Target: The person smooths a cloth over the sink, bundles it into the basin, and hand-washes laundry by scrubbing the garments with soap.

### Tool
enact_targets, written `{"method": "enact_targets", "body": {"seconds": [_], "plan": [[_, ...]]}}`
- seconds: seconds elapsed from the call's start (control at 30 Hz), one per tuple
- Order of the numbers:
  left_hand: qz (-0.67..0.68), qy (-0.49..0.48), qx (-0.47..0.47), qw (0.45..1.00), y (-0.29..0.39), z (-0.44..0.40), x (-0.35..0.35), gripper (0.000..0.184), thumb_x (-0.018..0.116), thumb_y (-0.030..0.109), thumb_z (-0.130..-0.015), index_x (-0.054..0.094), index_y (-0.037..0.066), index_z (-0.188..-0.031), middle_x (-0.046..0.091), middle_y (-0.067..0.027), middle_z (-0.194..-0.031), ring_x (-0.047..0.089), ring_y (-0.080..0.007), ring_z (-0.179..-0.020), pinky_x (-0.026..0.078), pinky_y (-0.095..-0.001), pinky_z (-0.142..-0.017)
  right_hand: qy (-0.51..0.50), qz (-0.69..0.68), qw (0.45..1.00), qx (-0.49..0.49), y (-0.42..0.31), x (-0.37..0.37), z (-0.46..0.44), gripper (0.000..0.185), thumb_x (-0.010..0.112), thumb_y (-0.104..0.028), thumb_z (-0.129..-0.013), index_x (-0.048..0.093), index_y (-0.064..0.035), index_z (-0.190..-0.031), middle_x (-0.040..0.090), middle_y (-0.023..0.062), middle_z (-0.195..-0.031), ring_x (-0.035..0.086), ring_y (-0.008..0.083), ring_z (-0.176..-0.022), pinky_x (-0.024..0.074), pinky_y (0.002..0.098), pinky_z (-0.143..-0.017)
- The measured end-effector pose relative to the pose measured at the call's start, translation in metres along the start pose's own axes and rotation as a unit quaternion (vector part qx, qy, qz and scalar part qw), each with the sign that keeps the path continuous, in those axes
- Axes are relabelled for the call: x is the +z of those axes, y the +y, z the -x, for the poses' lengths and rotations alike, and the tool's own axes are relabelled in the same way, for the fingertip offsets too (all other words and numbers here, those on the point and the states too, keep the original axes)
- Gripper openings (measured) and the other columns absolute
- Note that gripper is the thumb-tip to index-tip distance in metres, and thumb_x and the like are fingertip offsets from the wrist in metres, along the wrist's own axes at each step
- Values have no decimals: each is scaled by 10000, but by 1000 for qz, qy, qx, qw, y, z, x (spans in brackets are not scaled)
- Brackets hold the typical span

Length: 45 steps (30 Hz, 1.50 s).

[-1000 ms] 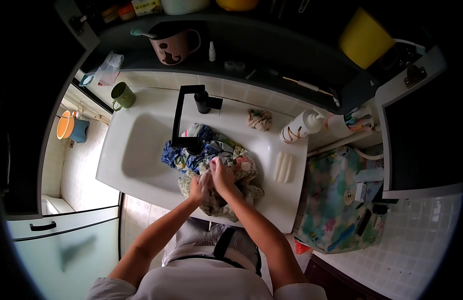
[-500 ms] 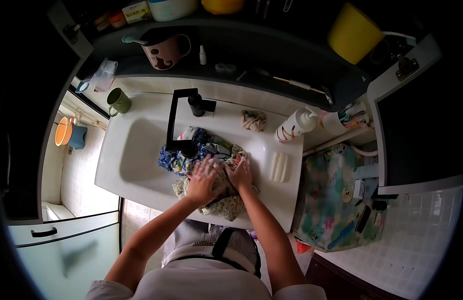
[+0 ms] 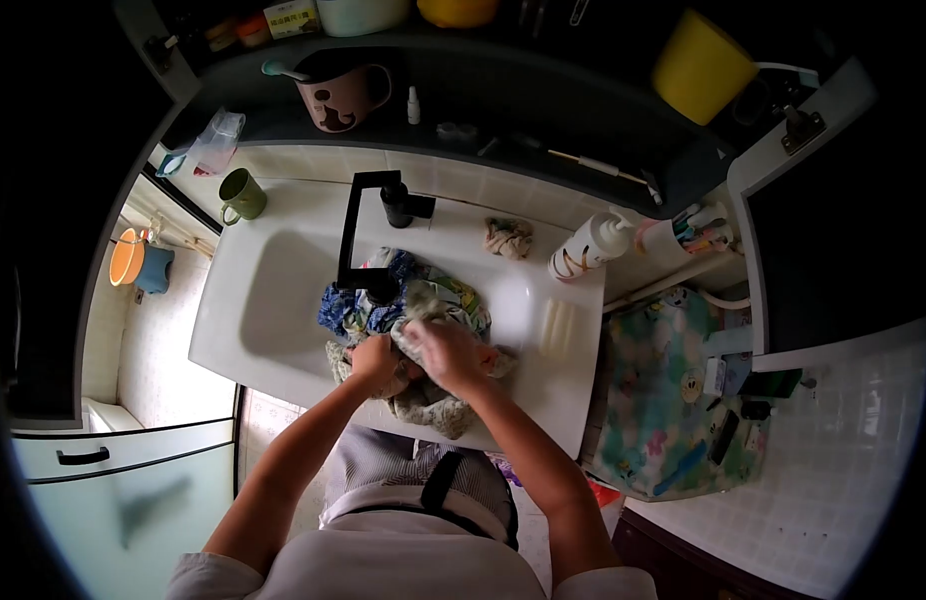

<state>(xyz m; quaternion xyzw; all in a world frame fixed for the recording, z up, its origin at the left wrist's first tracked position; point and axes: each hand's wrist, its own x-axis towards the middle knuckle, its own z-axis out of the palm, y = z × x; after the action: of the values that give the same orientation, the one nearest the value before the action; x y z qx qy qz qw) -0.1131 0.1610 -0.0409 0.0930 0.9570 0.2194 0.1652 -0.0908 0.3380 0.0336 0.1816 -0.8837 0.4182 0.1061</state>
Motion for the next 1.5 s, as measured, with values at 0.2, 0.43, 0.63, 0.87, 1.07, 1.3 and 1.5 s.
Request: {"method": "enact_targets", "body": {"seconds": [0.2,0.43,0.63,0.87,1.07,1.3,1.5], "plan": [[175,15,-40,984,-26,1,-8,270,603,176,-766,678,99,-1014,672,-171,-930,636,-358,-877,493,-428,-775,-88,75,993,28,-1,70,25,151,556,-188,-893,532,-47,-942,639,124,-839,611,312,-779,487,426,-657],[183,34,-48,981,-33,0,-3,392,575,167,-798,631,177,-1186,662,-167,-977,634,-346,-897,494,-412,-789,-27,186,981,44,32,100,13,181,546,-220,-902,546,-40,-881,612,111,-858,588,300,-850,484,408,-712],[172,0,-56,984,-36,1,-6,368,590,246,-851,609,199,-1216,679,-132,-922,648,-303,-870,476,-381,-767,-294,191,935,47,-1,63,51,147,520,-137,-843,588,-21,-904,608,150,-722,603,343,-671,490,471,-595],[148,53,-46,986,17,27,-26,487,554,385,-876,502,225,-1333,449,-109,-1399,442,-347,-1255,224,-527,-1076,-364,200,904,103,28,85,36,196,548,-157,-824,663,-29,-919,655,154,-904,633,331,-867,511,427,-768],[-74,69,232,968,18,39,-13,516,564,416,-867,507,187,-1326,346,-107,-1467,204,-309,-1408,205,-482,-1112,-111,48,991,54,30,17,77,313,676,-238,-772,597,-44,-1005,576,151,-1038,557,314,-998,449,422,-849],[-9,138,214,967,-1,71,-7,443,682,276,-779,551,133,-1176,525,-104,-1154,493,-311,-1105,376,-432,-969,24,319,925,206,50,-1,97,459,681,-459,-778,531,-43,-903,558,142,-913,532,327,-933,419,434,-819],[39,136,147,979,3,63,-16,248,657,287,-813,585,89,-946,578,-100,-821,558,-298,-888,432,-424,-772,98,127,960,231,62,24,81,474,644,-370,-849,480,-10,-589,458,185,-526,490,321,-441,353,428,-440]]}}
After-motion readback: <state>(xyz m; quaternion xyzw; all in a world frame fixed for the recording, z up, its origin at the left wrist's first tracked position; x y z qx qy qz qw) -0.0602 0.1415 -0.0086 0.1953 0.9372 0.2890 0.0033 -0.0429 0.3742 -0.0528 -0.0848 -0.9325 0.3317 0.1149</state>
